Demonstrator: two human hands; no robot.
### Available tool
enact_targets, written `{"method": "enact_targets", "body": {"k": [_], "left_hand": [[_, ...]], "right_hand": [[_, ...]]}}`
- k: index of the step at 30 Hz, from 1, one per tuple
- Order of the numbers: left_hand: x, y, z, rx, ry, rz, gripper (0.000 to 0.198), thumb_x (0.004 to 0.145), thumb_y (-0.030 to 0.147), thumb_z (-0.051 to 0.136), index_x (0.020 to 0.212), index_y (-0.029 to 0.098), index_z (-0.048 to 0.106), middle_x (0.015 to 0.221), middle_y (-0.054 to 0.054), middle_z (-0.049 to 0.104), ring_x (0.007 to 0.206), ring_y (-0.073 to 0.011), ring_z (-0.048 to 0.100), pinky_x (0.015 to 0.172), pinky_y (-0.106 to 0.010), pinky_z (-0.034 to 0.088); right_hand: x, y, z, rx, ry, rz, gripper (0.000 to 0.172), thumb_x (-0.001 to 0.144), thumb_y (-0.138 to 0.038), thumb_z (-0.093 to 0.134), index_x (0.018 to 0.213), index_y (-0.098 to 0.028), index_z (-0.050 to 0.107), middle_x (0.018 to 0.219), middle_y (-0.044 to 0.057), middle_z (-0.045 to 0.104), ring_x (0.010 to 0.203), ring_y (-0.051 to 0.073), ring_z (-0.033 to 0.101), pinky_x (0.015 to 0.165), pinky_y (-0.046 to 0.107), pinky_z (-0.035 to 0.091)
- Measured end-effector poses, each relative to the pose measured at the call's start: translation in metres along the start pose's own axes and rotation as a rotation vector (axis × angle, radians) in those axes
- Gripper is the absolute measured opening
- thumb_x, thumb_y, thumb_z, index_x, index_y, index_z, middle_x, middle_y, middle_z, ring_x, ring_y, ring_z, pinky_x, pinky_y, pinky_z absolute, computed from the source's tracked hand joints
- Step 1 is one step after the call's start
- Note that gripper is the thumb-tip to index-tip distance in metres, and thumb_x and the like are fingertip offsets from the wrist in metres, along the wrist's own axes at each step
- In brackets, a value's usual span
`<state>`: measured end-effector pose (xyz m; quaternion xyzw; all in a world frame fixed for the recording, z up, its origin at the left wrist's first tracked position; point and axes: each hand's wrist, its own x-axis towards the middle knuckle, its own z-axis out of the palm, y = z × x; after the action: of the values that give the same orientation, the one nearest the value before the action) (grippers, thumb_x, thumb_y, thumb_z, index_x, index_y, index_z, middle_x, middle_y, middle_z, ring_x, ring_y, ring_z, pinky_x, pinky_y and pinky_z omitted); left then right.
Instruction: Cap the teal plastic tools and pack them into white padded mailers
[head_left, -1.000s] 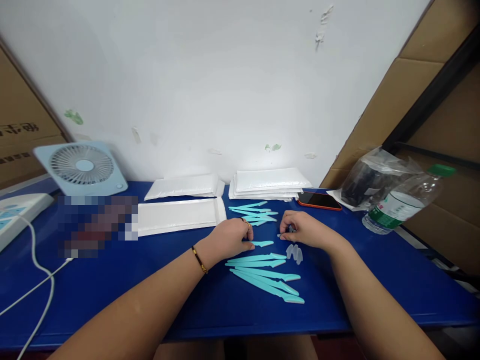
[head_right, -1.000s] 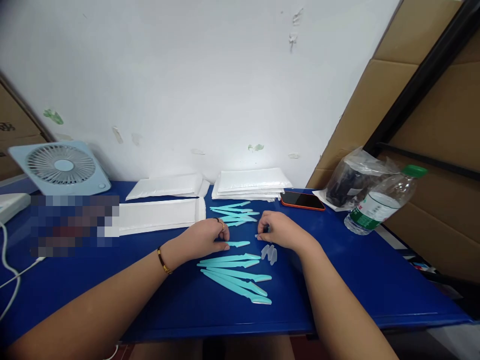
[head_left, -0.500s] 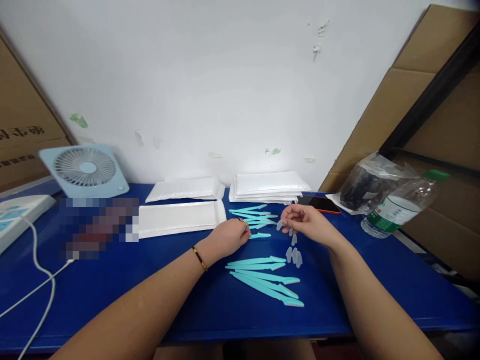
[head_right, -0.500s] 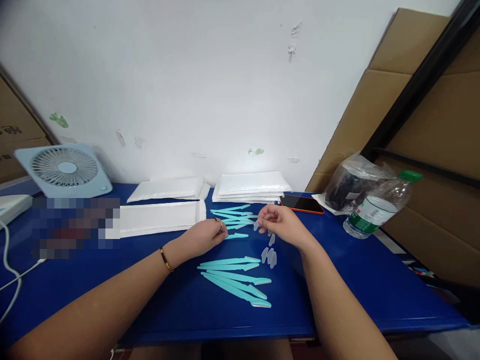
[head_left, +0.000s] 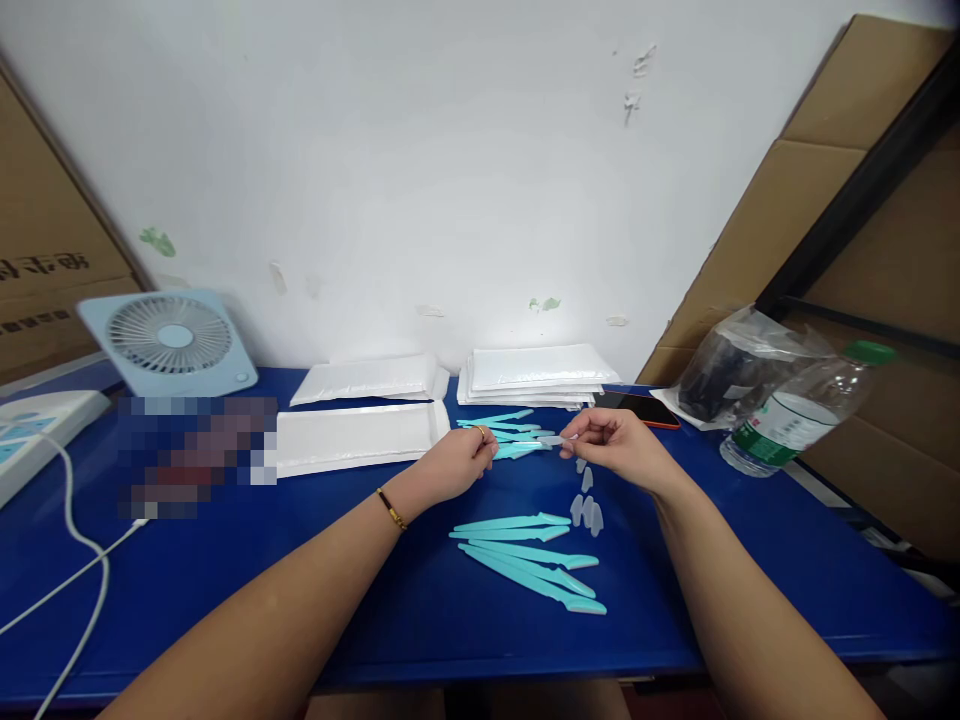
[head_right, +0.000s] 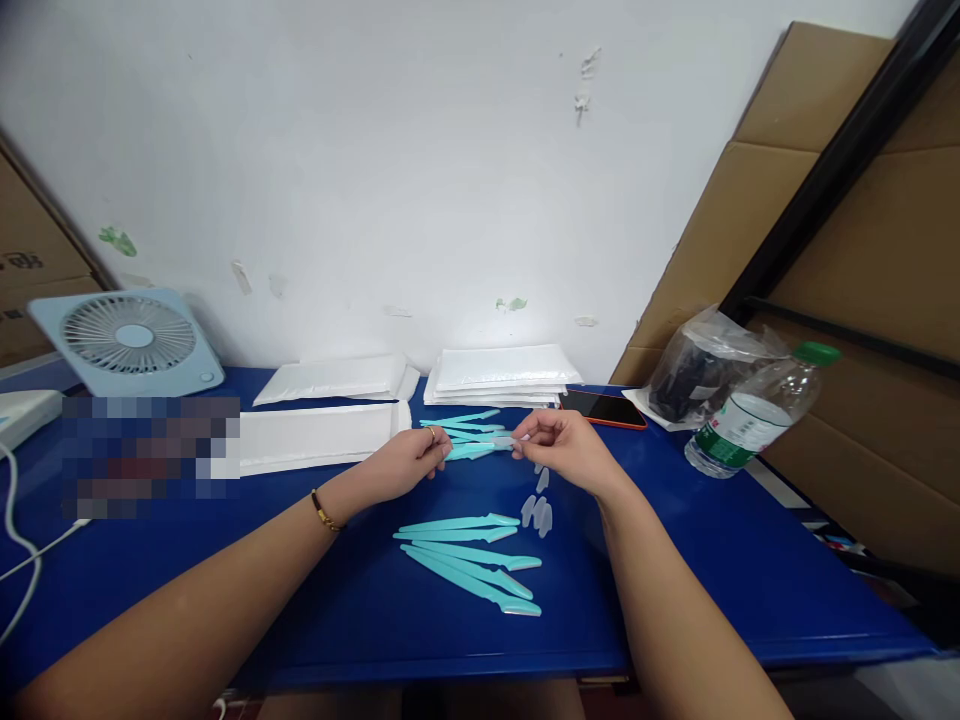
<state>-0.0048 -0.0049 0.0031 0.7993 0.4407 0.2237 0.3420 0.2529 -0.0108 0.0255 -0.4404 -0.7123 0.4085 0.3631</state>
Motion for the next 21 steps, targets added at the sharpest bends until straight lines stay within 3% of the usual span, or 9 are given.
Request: {"method": "enact_targets", "body": {"k": [6,16,21], "left_hand": [[0.003,-0.004,0.000,-0.008,-0.016,-0.007,0.031,0.087,0.044,0.032,0.078,0.019,0.048,0.073,0.000,0.059,0.061,-0.0127,0.053,0.058,-0.024,0.041],[0.002,-0.003,-0.005,0.046,0.031,-0.019,0.030,0.086,0.042,0.032,0.077,0.019,0.050,0.075,-0.001,0.059,0.063,-0.0132,0.053,0.060,-0.025,0.041],[0.002,-0.002,-0.005,0.064,0.037,-0.025,0.030,0.087,0.041,0.033,0.078,0.019,0.050,0.075,-0.001,0.060,0.064,-0.0136,0.053,0.060,-0.025,0.041]], "right_hand": [[0.000,0.003,0.004,0.012,-0.022,0.013,0.025,0.068,-0.036,0.069,0.082,-0.015,0.065,0.071,0.006,0.069,0.067,0.018,0.065,0.058,0.027,0.048],[0.001,0.006,0.000,-0.063,0.057,-0.033,0.027,0.068,-0.037,0.069,0.082,-0.014,0.066,0.071,0.007,0.068,0.063,0.017,0.062,0.056,0.027,0.049],[0.004,0.009,0.010,-0.045,0.016,-0.037,0.022,0.069,-0.033,0.068,0.082,-0.015,0.066,0.070,0.005,0.068,0.065,0.016,0.063,0.060,0.028,0.050]]}}
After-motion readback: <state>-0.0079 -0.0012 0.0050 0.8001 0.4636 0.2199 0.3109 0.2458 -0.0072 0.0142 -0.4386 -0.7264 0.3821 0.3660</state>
